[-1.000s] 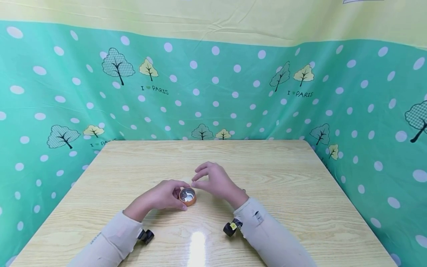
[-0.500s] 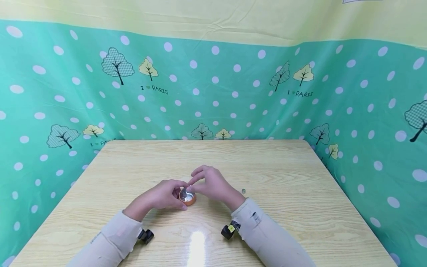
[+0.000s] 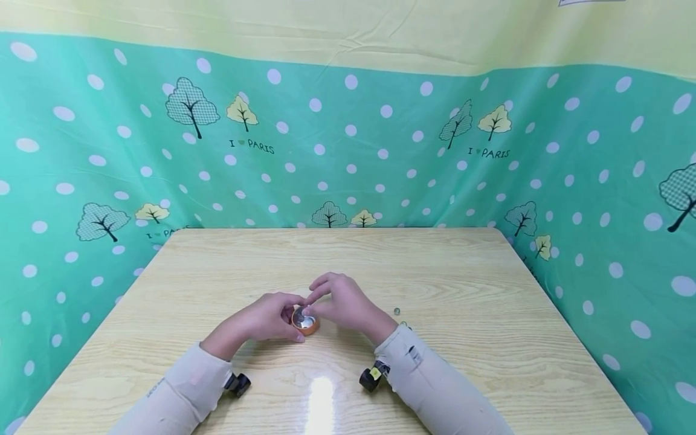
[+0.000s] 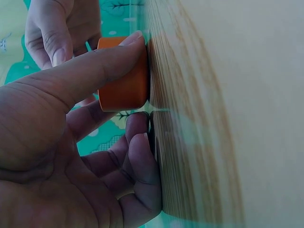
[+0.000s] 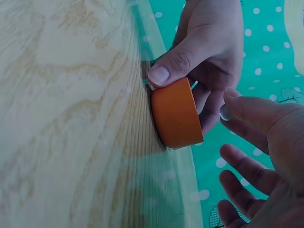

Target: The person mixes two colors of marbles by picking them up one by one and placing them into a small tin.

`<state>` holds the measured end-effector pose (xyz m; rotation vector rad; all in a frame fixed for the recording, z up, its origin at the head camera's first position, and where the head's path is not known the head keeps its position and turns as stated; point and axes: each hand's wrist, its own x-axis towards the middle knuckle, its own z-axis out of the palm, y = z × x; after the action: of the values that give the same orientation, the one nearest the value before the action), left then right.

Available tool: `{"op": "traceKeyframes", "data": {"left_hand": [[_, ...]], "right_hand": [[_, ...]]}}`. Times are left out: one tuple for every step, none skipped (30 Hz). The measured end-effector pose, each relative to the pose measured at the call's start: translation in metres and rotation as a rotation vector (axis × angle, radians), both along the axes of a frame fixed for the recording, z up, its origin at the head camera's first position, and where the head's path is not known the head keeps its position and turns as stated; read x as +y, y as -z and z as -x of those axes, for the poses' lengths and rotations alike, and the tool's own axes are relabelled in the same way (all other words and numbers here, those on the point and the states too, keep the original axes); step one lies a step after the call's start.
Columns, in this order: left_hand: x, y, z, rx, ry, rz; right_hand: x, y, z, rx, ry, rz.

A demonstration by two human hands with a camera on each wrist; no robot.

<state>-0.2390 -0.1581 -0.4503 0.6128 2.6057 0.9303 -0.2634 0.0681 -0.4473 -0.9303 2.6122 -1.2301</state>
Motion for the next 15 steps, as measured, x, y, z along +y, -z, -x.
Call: {"op": "traceKeyframes", "data": {"left_hand": [[0.0000,0.0000,0.0001,-0.002,0.001,-0.001],[0.0001,-0.0001,0.0001,-0.002,0.001,-0.001],[0.0002,-0.0001,0.0002,-0.002,0.000,0.001],[0.0004,-0.0002,0.0003,-0.004,-0.003,0.002],[0.0006,-0.0002,0.0003,-0.005,-0.005,0.004],[0.0009,-0.0003,0.0003,-0.006,-0.007,0.005],[0.0011,-0.0004,0.0002,-0.006,-0.009,0.007],[0.0012,-0.0005,0.0001,-0.008,-0.011,0.007],[0.0012,-0.0007,-0.0001,-0.007,-0.012,0.008],[0.0012,-0.0008,-0.0002,-0.005,-0.011,0.009],[0.0012,-0.0009,-0.0004,-0.004,-0.009,0.010],[0.0011,-0.0009,-0.0006,-0.002,-0.008,0.010],[0.0009,-0.0010,-0.0008,0.000,-0.006,0.011],[0.0009,-0.0010,-0.0009,0.003,-0.003,0.012],[0.0008,-0.0012,-0.0009,0.006,-0.001,0.012]], "right_hand": [[0.0001,0.0004,-0.0001,-0.007,0.000,0.001],[0.0001,0.0005,-0.0004,-0.012,-0.001,0.000],[0.0002,0.0006,-0.0006,-0.019,-0.001,0.001],[0.0002,0.0011,-0.0005,-0.023,-0.003,0.000],[0.0003,0.0014,-0.0005,-0.027,-0.002,-0.001],[0.0004,0.0014,-0.0008,-0.030,-0.002,-0.001],[0.0004,0.0017,-0.0007,-0.029,-0.003,-0.001],[0.0004,0.0018,-0.0007,-0.027,-0.004,0.000],[0.0004,0.0019,-0.0006,-0.024,-0.004,0.000],[0.0004,0.0018,-0.0006,-0.022,-0.004,-0.001],[0.0004,0.0014,-0.0008,-0.021,-0.003,-0.001],[0.0004,0.0010,-0.0010,-0.019,-0.004,-0.001],[0.0005,0.0009,-0.0008,-0.018,-0.005,-0.001],[0.0005,0.0005,-0.0010,-0.018,-0.005,0.000],[0.0005,0.0003,-0.0008,-0.016,-0.006,0.000]]}}
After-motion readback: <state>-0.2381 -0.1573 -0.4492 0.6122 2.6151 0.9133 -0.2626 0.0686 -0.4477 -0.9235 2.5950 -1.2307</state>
